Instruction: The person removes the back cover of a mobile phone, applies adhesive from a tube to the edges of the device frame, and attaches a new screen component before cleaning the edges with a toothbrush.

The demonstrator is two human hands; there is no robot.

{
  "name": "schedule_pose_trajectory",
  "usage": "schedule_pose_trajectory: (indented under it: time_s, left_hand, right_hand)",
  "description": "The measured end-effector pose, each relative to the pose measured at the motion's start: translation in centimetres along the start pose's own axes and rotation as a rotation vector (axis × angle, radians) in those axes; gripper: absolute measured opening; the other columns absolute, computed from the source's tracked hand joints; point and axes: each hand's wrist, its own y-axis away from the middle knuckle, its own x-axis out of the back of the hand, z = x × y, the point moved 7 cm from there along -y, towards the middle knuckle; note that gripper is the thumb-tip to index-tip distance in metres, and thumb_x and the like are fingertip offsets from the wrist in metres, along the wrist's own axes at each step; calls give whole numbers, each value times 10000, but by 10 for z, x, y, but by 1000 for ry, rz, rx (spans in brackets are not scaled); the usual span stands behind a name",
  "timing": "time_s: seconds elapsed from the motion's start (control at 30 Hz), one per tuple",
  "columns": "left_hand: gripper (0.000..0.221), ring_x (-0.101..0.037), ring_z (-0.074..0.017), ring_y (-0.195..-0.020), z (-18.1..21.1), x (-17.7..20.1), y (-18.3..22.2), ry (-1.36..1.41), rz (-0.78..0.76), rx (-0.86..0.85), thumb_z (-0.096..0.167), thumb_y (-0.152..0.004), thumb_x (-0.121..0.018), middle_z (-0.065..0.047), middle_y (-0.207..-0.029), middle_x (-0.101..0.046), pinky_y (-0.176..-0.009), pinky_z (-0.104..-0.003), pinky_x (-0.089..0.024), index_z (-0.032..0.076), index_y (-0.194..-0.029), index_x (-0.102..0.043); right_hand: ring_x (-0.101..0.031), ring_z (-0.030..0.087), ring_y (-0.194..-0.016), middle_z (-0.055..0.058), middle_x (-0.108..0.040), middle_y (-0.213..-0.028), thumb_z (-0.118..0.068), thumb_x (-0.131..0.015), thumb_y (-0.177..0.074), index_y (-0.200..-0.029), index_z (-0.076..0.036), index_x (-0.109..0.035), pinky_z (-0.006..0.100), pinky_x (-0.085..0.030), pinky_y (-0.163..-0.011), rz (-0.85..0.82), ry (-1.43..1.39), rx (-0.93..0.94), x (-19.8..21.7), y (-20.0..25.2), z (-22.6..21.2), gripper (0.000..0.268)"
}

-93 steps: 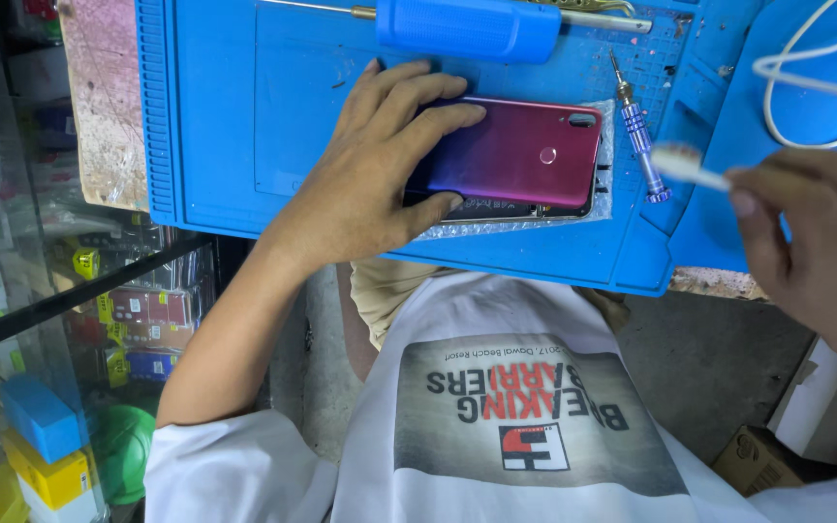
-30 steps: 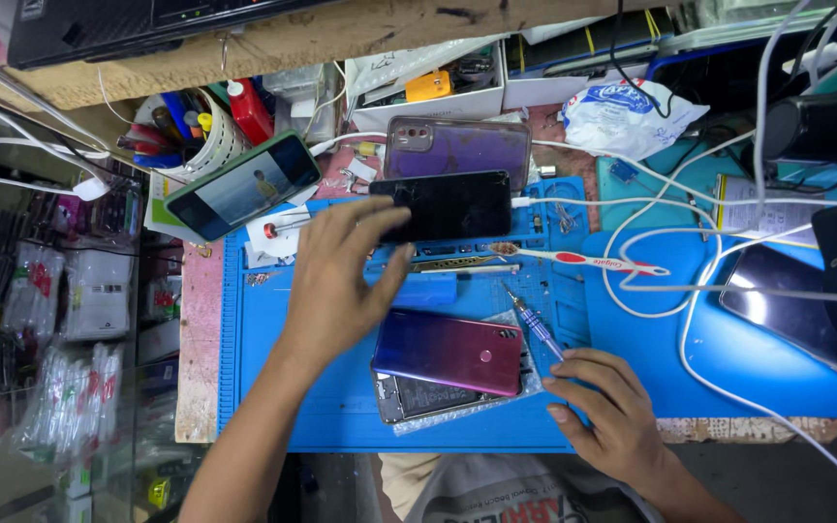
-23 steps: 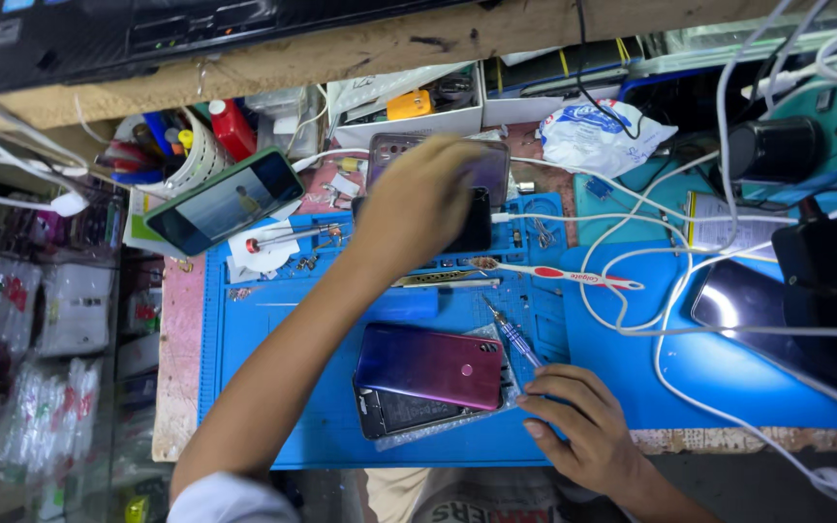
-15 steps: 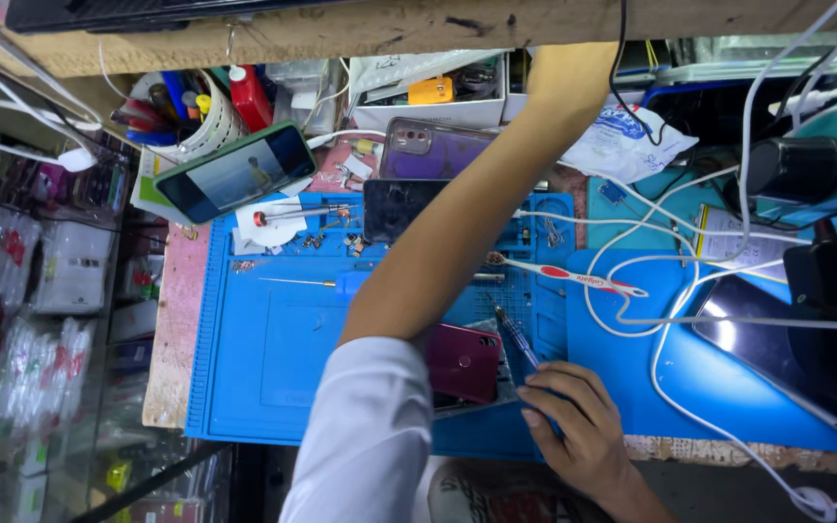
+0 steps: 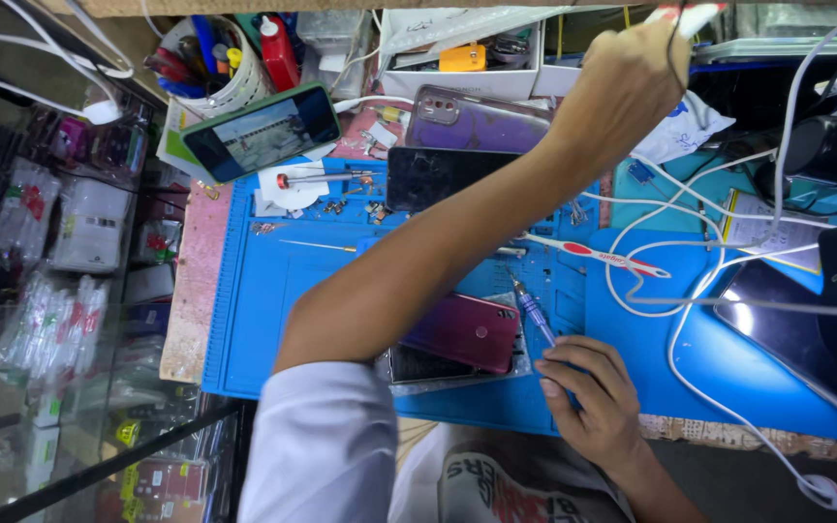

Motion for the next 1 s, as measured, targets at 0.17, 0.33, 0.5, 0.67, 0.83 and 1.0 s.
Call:
schedule_pose_trajectory:
  time_s: [0.17,0.33,0.5,0.67,0.83,1.0]
  left_hand:
    - [433,-606,-324,-956,-66,133,111,525,-74,167,236,-793,-748,-120,-973,-644,-832,-472,-456,20,-1154,-643]
    - [336,-706,-288,-917,-58,226,223,1392,-444,564,191,-807,-784,-110,-1007,-699,-794,-397,-579,75,-1085,-634]
    - [325,-684,-348,-1158,-62,254,268,1293,-362,451,233,-915,-786,-187,-1269,-668,-945,-425,-567,62,-1147,-637]
    - [261,-679,-326,-1166,-116,242,287,1018,-336,569,154,-945,-741,-109,-1229,-677,-1012,-417,-533,62,-1179,-670]
    - [450,-596,-317,-1172,-81,228,273,978,-532,226,140,-841,-772,-117,-1311,-640,-990,-441,-460,77,-1274,-665]
    - [816,-502,-356,-1230,-86,177,252,993,-599,103,225,-674,-828,-168,-1486,-541,-1036,-476,-419,24,-1419,-561]
  right_hand:
    - [-694,178,-938,120,-686,-1145,-117,-719,-922,-1088,-60,-696,321,-580,-782,26,-96,-169,6,20,7,177]
    - [-700,210,-880,191,-570,-1408,-318,-719,-972,-1520,-86,-393,295,-586,-669,-146,-1214,-550,-32,49,0,679]
    - [-714,283,-735,300,-662,-1253,-358,-704,-1048,-1329,-15,-534,328,-600,-571,-96,-1397,-578,-42,77,4,475]
    - [-667,220,-517,310,-670,-1192,-324,-679,-1067,-1181,-54,-521,288,-559,-450,185,-1335,-579,-3,63,19,333]
    - [-663,232,-510,345,-666,-1165,-318,-689,-1030,-1255,-71,-476,301,-559,-459,197,-1293,-642,3,65,11,396]
    - [-665,218,-544,355,-668,-1173,-309,-702,-1009,-1239,-55,-477,289,-556,-461,138,-1312,-690,-3,85,9,410]
